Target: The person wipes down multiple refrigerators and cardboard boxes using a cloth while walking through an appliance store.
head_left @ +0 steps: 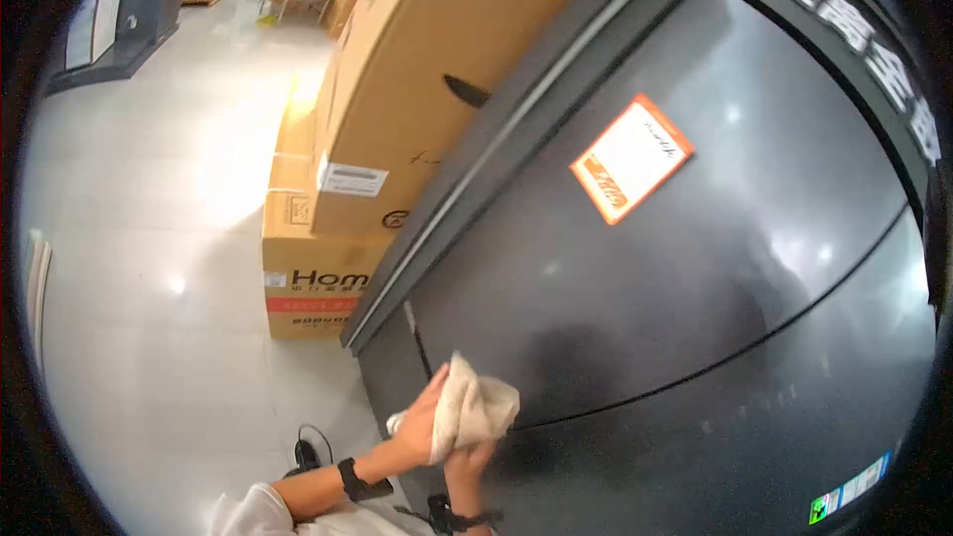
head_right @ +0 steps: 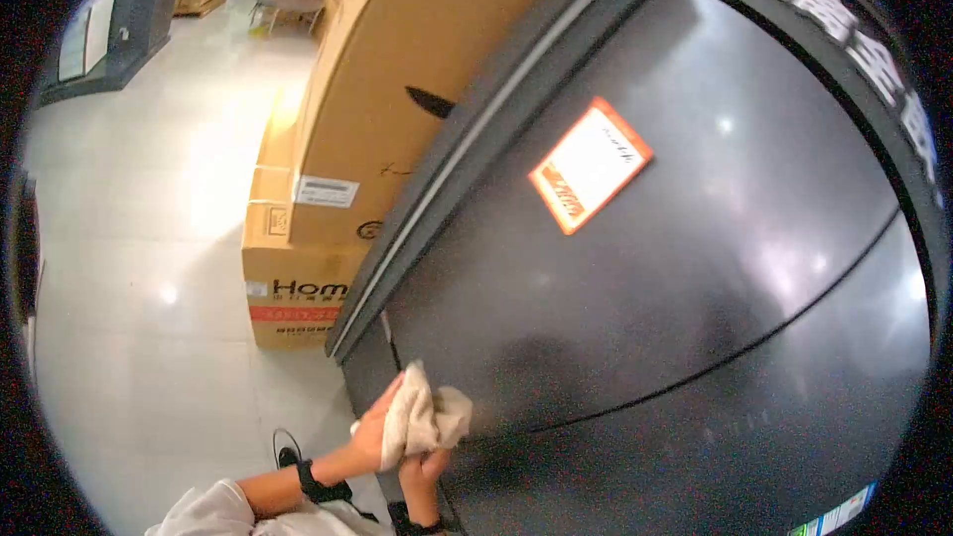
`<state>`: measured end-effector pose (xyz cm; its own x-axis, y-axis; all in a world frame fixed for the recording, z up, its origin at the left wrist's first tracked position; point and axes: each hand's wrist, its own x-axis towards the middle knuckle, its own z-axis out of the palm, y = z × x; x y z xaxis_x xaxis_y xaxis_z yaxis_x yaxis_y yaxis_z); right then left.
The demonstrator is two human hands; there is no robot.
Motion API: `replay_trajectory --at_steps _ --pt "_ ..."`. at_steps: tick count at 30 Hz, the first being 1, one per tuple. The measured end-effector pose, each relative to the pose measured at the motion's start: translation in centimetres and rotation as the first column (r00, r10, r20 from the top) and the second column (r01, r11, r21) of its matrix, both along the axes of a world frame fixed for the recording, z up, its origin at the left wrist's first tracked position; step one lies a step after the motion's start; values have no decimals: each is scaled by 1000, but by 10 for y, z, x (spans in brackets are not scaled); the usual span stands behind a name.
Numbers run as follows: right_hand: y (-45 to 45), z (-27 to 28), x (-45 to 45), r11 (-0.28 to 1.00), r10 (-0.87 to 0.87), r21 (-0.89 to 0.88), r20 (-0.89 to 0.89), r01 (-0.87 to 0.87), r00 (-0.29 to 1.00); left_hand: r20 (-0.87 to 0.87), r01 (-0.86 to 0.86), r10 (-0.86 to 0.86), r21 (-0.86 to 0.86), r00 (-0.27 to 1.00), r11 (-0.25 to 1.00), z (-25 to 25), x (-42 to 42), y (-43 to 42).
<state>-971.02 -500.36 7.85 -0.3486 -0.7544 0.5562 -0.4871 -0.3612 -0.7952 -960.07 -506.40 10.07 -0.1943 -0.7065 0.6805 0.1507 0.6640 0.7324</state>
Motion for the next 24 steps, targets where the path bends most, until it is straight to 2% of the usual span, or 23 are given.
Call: replay_trajectory --at_steps 1,4,5,7,10,11,14,15,18,21,24 --pt "-10 12 22 1000 12 8 3 -12 1000 -4 -6 6 15 1000 1000 14 27 -12" --pt "-51 12 61 996 82 -29 59 -80 995 -23 -91 93 60 995 994 17 78 -47" --pt "-63 19 74 994 111 -25 14 -111 994 -23 -122 124 67 992 990 20 94 -57" --pt "-88 19 95 990 140 -36 23 -139 990 -4 -211 212 96 977 973 10 116 -78" --pt "-131 5 118 974 227 3 25 -227 974 -48 -278 301 262 952 924 -4 143 -102" --pt "-143 0 123 965 259 32 21 -260 966 24 -328 332 230 943 916 -18 154 -111" --pt "-187 -3 154 938 347 23 26 -347 938 -41 -334 380 396 924 855 -25 188 -132" --pt "-202 -6 161 927 375 24 13 -375 927 -48 -399 452 394 891 828 -29 197 -141" --pt "-248 -7 198 932 360 -38 26 -359 932 34 -487 518 398 854 777 -40 229 -175" --pt "-284 -29 208 876 441 143 155 -461 884 156 -553 540 402 827 730 -61 253 -212" --pt "-339 -44 233 845 506 208 -18 -492 862 200 -578 551 428 810 695 -76 278 -269"
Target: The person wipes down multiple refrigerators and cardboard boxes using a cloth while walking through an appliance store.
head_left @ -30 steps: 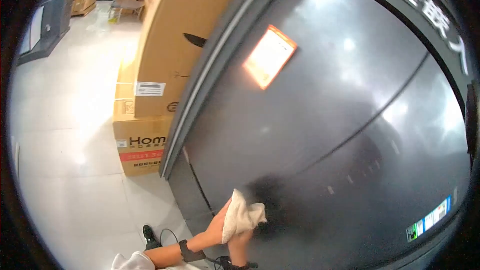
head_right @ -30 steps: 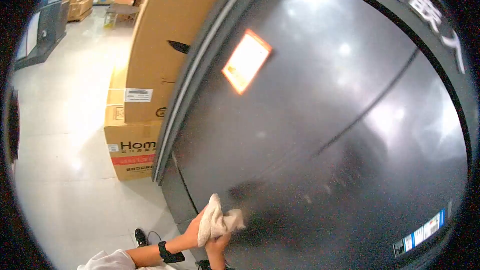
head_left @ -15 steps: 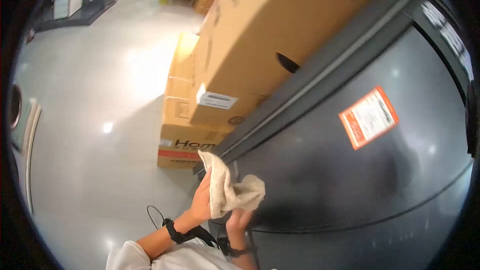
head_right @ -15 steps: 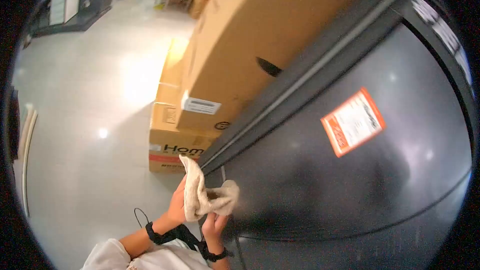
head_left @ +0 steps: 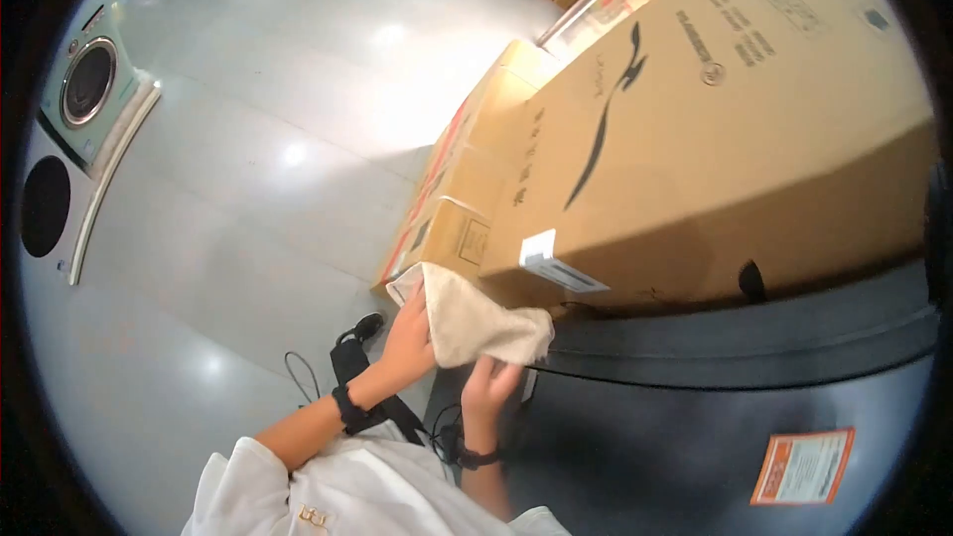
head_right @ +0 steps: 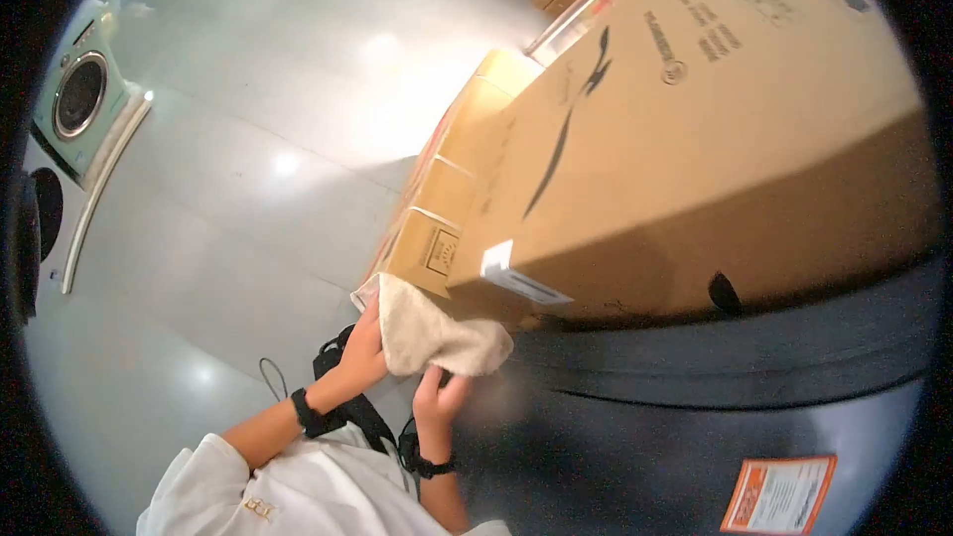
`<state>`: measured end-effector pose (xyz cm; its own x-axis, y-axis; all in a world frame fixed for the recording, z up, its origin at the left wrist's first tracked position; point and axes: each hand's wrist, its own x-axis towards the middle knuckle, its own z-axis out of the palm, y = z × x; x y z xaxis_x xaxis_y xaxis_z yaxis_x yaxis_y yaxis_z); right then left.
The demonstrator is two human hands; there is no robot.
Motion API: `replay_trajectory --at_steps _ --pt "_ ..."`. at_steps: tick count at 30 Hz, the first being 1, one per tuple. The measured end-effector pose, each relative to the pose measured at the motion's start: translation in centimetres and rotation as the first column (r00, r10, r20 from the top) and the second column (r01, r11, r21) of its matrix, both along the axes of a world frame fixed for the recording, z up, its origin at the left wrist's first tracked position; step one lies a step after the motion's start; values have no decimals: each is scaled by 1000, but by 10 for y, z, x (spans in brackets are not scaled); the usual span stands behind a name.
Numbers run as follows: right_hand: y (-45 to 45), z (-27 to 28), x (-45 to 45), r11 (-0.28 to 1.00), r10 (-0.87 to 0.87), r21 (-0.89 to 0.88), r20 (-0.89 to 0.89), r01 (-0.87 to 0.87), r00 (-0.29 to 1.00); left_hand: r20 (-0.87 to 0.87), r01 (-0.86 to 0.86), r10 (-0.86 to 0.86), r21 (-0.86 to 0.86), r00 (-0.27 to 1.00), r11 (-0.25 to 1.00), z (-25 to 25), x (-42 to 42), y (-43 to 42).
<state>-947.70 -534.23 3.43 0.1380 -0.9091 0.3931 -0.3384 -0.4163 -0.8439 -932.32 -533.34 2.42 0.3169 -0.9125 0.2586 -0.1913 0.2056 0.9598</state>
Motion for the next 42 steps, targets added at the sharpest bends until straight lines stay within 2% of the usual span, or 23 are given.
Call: replay_trajectory --at_steps 2,4,5,6,7,8,9,10,11,14,15,19,21,22,24,25,27,28,30,31,36,39,42 --pt "-34 -5 27 994 -1 106 -61 7 998 36 1 -2 50 999 999 -29 14 -40" --pt "-69 -14 50 981 2 188 -213 39 977 107 3 -13 90 994 996 -59 26 -76" --pt "-88 -30 63 985 -24 164 -189 56 982 109 3 -17 127 994 992 -68 32 -93" --pt "-105 -43 71 963 -29 258 -174 74 984 111 0 -18 159 994 987 -78 38 -111" --pt "-120 -52 79 933 -37 348 -163 93 986 -47 37 -31 139 998 990 -82 43 -130" --pt "-132 -59 87 891 -52 438 -159 117 986 -59 81 -72 176 996 981 -90 47 -146" --pt "-146 -73 94 883 -73 456 -98 110 993 -80 128 -113 217 990 968 -101 48 -161" --pt "-157 -83 101 862 -84 489 -127 136 988 -101 172 -150 252 983 952 -109 49 -171" --pt "-170 -92 110 843 -93 514 -152 159 984 -32 158 -155 146 987 977 -99 52 -179" --pt "-211 -114 137 835 -176 508 -119 212 977 144 224 -236 95 961 970 -105 71 -211" --pt "-223 -115 142 818 -189 532 -112 219 976 213 235 -266 161 940 959 -120 79 -224" --pt "-262 -127 166 776 -330 549 -67 311 942 541 323 -461 335 703 885 -136 105 -276" --pt "-277 -107 194 716 -338 523 -321 463 885 644 334 -492 361 586 871 -131 117 -301" --pt "-290 -98 209 692 -321 498 -437 523 840 631 384 -552 397 545 833 -127 127 -313" --pt "-317 -106 215 610 -354 635 -317 474 880 603 470 -658 466 451 750 -114 150 -336" --pt "-326 -113 217 566 -380 697 -254 440 890 636 480 -630 424 446 768 -119 158 -348" --pt "-349 -127 237 604 -445 585 -315 541 838 699 533 -581 331 416 779 -134 179 -382" --pt "-352 -134 241 627 -463 523 -346 577 816 678 564 -629 369 380 739 -135 186 -392" --pt "-368 -125 262 626 -528 561 -206 542 824 626 607 -713 443 316 659 -112 204 -421" --pt "-383 -118 272 637 -553 572 -128 517 823 618 599 -698 419 362 682 -109 211 -433" --pt "-447 -79 314 597 -560 674 -38 435 828 516 523 -614 330 598 786 -104 245 -478" --pt "-474 -93 322 611 -573 689 44 391 819 438 468 -729 567 526 678 -100 255 -506" --pt "-492 -110 318 609 -581 678 27 413 813 320 498 -757 598 570 628 -107 253 -538"
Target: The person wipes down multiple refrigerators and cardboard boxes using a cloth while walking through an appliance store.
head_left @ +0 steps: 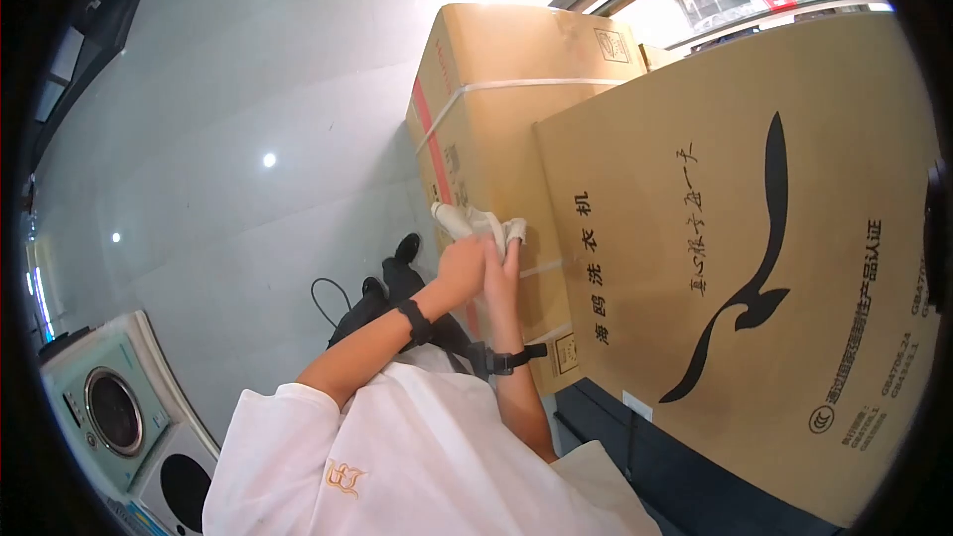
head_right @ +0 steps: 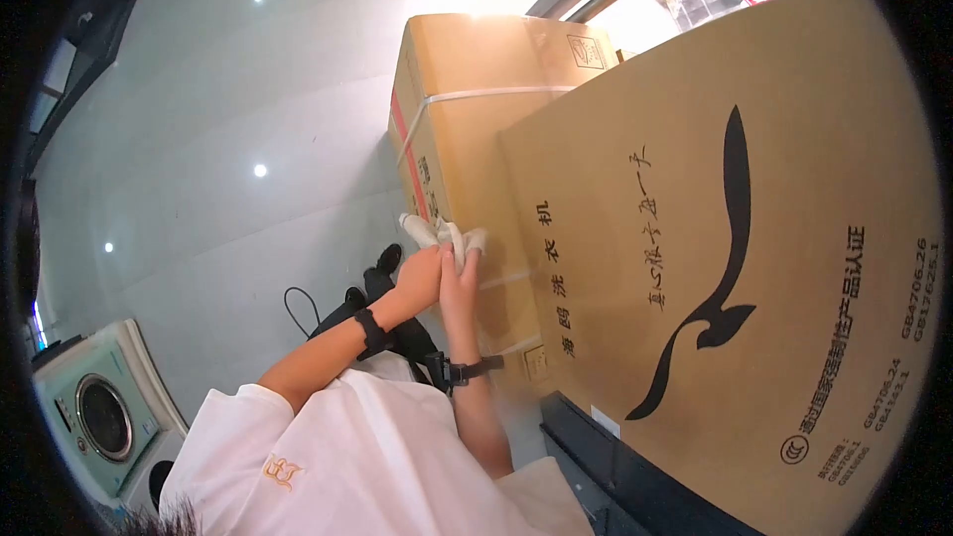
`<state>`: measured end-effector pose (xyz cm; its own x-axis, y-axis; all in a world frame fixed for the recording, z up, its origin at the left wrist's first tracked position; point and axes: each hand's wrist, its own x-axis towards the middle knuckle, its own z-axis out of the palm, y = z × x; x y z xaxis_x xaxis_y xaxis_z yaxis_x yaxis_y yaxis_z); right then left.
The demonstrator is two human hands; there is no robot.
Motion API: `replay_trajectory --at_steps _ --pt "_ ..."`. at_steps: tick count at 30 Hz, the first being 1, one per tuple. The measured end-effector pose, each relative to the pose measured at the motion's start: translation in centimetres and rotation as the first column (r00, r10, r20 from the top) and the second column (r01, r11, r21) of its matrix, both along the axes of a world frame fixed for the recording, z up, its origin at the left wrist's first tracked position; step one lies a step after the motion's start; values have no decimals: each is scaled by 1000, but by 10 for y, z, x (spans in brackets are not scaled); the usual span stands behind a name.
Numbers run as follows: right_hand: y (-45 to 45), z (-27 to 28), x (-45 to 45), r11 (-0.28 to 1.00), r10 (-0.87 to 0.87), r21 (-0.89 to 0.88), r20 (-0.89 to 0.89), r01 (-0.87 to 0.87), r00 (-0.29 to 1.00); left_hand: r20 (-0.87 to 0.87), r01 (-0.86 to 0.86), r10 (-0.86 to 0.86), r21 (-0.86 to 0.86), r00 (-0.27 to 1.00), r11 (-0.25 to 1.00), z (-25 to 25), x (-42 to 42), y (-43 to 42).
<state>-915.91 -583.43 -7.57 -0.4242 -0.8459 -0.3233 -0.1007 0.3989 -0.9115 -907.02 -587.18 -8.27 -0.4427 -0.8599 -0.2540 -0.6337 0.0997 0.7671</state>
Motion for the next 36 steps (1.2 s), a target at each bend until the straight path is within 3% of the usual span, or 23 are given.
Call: replay_trajectory --at_steps 3,4,7,10,13,16,17,21,24,27,30,33,36 --pt "-25 -12 -7 999 -2 -37 1 2 1000 -134 -102 101 -1 986 995 -3 -3 -30" --pt "-35 -15 -11 998 4 -59 13 -3 1000 -106 -129 128 -3 986 992 -4 -5 -44" --pt "-75 -9 -23 995 31 -95 246 -8 969 -66 -221 220 -5 973 975 -12 -12 -80" --pt "-112 2 -24 998 46 -47 -87 -51 995 -162 -353 346 -16 924 936 -34 -15 -120" --pt "-137 -22 -39 991 124 -21 -237 -132 964 -255 -473 464 29 848 880 -26 -12 -156" --pt "-148 -30 -44 934 333 61 -504 -352 797 -159 -411 406 4 900 912 -21 -10 -182" --pt "-154 -21 -40 926 367 75 -420 -371 830 -169 -416 414 23 895 909 -12 -10 -191" --pt "-174 -1 -20 883 439 82 -493 -462 751 -196 -446 443 34 875 895 1 -12 -223" --pt "-191 -2 -13 913 376 57 -506 -405 776 -242 -462 443 -25 863 887 -3 -10 -248" --pt "-219 -11 -8 916 249 -113 -591 -384 767 -262 -430 404 -48 876 901 1 -7 -277" --pt "-251 -17 1 937 199 -125 -574 -325 794 -286 -395 348 -127 893 910 1 2 -313" --pt "-281 -16 12 956 180 -57 -662 -288 728 -325 -373 298 -195 897 907 4 8 -349" --pt "-306 -24 23 957 105 -128 -683 -261 723 -318 -296 221 -209 922 932 10 19 -374"
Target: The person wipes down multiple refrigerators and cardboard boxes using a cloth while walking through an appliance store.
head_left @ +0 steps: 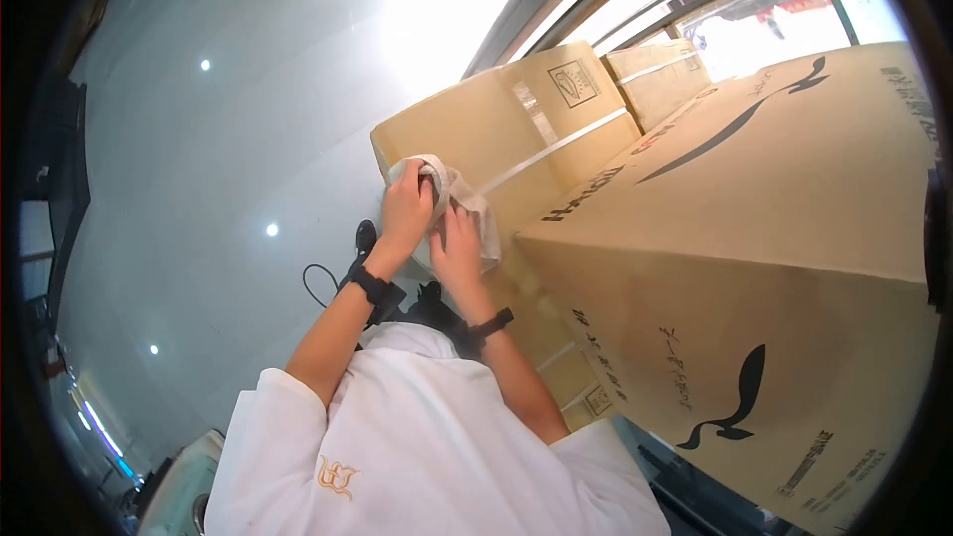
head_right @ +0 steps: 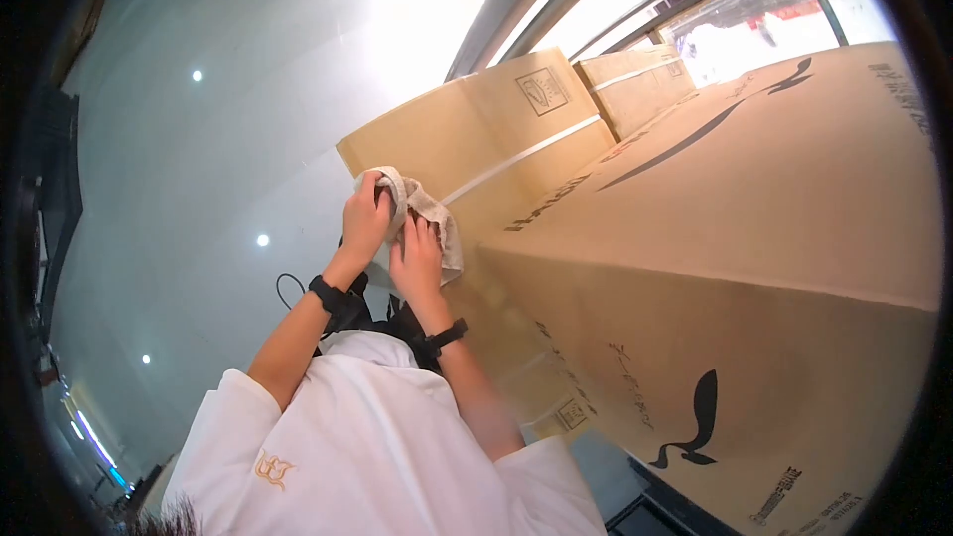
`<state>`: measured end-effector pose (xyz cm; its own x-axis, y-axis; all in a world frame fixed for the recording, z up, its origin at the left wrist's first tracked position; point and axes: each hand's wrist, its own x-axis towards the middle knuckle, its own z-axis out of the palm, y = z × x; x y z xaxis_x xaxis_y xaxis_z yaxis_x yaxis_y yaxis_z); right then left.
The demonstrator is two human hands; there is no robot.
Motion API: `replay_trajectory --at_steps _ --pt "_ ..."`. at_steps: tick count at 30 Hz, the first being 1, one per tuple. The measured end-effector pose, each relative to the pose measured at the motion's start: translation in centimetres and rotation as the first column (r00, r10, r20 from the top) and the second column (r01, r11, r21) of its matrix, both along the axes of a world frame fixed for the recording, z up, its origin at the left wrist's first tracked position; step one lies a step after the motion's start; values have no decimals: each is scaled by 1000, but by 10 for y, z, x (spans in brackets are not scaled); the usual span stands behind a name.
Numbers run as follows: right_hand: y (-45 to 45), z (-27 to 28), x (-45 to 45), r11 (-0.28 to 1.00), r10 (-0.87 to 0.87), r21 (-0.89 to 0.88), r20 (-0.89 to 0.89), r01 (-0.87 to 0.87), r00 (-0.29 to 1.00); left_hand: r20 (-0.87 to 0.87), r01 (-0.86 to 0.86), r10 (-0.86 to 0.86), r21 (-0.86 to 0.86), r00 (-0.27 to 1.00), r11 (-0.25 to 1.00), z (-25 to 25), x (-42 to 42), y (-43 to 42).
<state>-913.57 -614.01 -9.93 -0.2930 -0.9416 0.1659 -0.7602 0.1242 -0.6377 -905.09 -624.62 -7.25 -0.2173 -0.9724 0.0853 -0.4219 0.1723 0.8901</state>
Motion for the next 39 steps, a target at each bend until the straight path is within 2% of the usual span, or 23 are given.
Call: replay_trajectory --at_steps 2,5,8,14,18,21,24,27,28,30,33,36,39 --pt "-8 -2 5 1000 -19 -10 -31 18 999 15 68 -67 -40 998 997 1 2 -12" --pt "-9 0 13 996 -80 35 -140 85 987 46 250 -246 -217 968 944 -22 -1 -21" --pt "2 10 24 974 -168 121 -187 193 968 133 512 -494 -206 859 834 -26 -3 -24" --pt "26 17 26 918 -290 219 -198 331 936 148 718 -703 -126 696 684 -9 -18 -26" --pt "20 13 27 891 -385 187 -166 413 908 217 734 -712 -33 667 678 -2 -17 -30" --pt "21 14 34 856 -387 234 -303 462 871 269 713 -696 45 666 700 -3 -11 -32" --pt "33 23 33 764 -441 431 -192 480 876 450 718 -650 26 612 695 -3 -9 -33" --pt "57 13 28 780 -484 365 -164 509 860 621 697 -580 73 527 713 -1 -14 -22" --pt "65 15 28 746 -477 388 -254 541 841 639 695 -565 66 522 716 -2 -14 -15" --pt "75 43 24 670 -444 419 -436 613 783 665 690 -538 48 518 723 -8 -21 -1" --pt "98 28 8 671 -501 417 -355 613 789 688 676 -426 -128 588 726 -17 -31 12" --pt "101 19 5 703 -525 303 -389 643 757 654 651 -396 -198 644 733 -18 -38 12" --pt "91 22 2 721 -563 216 -372 659 738 550 635 -498 -78 671 769 -23 -46 9"
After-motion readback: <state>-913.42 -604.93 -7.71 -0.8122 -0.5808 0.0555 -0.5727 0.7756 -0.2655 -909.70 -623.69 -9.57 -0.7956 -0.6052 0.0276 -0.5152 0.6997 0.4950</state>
